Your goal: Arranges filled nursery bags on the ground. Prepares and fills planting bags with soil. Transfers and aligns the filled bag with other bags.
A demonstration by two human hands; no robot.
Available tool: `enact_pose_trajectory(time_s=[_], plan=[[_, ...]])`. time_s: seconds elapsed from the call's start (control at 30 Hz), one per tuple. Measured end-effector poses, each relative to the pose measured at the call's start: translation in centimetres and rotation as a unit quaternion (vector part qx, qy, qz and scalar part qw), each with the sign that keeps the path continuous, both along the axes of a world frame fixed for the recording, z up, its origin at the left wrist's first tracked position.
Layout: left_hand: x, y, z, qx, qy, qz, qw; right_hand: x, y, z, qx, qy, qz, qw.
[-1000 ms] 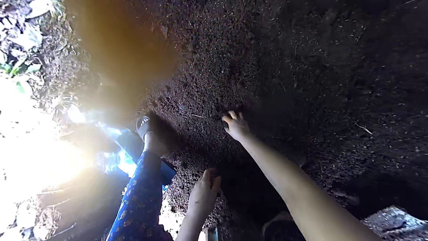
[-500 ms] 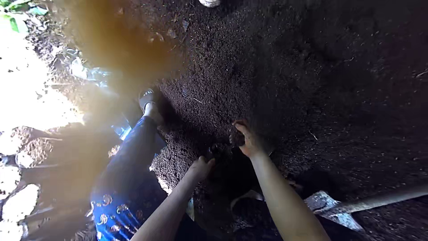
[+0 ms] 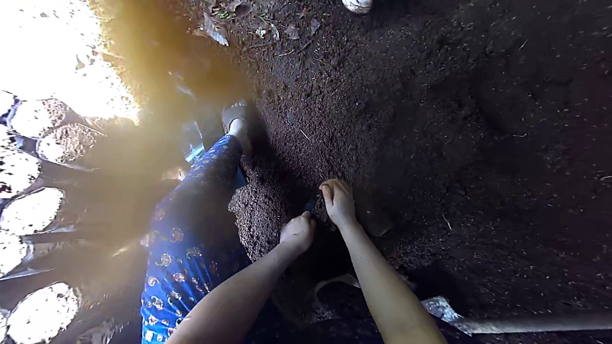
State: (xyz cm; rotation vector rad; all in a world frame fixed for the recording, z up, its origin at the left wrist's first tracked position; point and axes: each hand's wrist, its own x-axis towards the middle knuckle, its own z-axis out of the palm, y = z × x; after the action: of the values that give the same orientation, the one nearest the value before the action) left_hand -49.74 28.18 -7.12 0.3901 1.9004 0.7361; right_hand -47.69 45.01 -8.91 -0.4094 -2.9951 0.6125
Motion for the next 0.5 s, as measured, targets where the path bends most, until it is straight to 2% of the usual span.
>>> enact_pose_trajectory(time_s=[0.07,0.13,0.27,0.33,0.37,0.43,0.47,0.5], plan=[[0.1,-0.1,0.0,0.013,-0.003,0.012,1.0,-0.3,-0.4,-1.5,0.099,-0.002,0.021,0.995],[0.0,0.1,0.1,0.026,-0.001,0.023,0.999,-0.4,-0.9,-2.7,0.189,0.043,0.023,0.981],[0.6,0.3,-0.5,0.062,-0.017,0.069,0.996,-0.6,-1.0,-3.0,0.254,0.026,0.065,0.965],[0.4,0.0,-1.3,0.116,-0.052,0.15,0.98,-1.3,-0.7,-1.6,0.201,-0.022,0.072,0.977],[0.1,0.0,-2.0,0.136,-0.065,0.216,0.965,-1.7,-0.4,-0.3,0.14,-0.07,0.055,0.986],[-1.1,-0.1,-3.5,0.117,-0.118,0.35,0.922,-2.5,1.5,1.3,-0.017,-0.136,-0.011,0.991],[-1.7,-0.1,-4.4,0.085,-0.146,0.404,0.899,-2.4,2.7,0.9,-0.122,-0.128,-0.059,0.982],[-2.1,0.1,-5.3,0.053,-0.171,0.446,0.877,-2.1,3.7,0.4,-0.229,-0.131,-0.118,0.957]])
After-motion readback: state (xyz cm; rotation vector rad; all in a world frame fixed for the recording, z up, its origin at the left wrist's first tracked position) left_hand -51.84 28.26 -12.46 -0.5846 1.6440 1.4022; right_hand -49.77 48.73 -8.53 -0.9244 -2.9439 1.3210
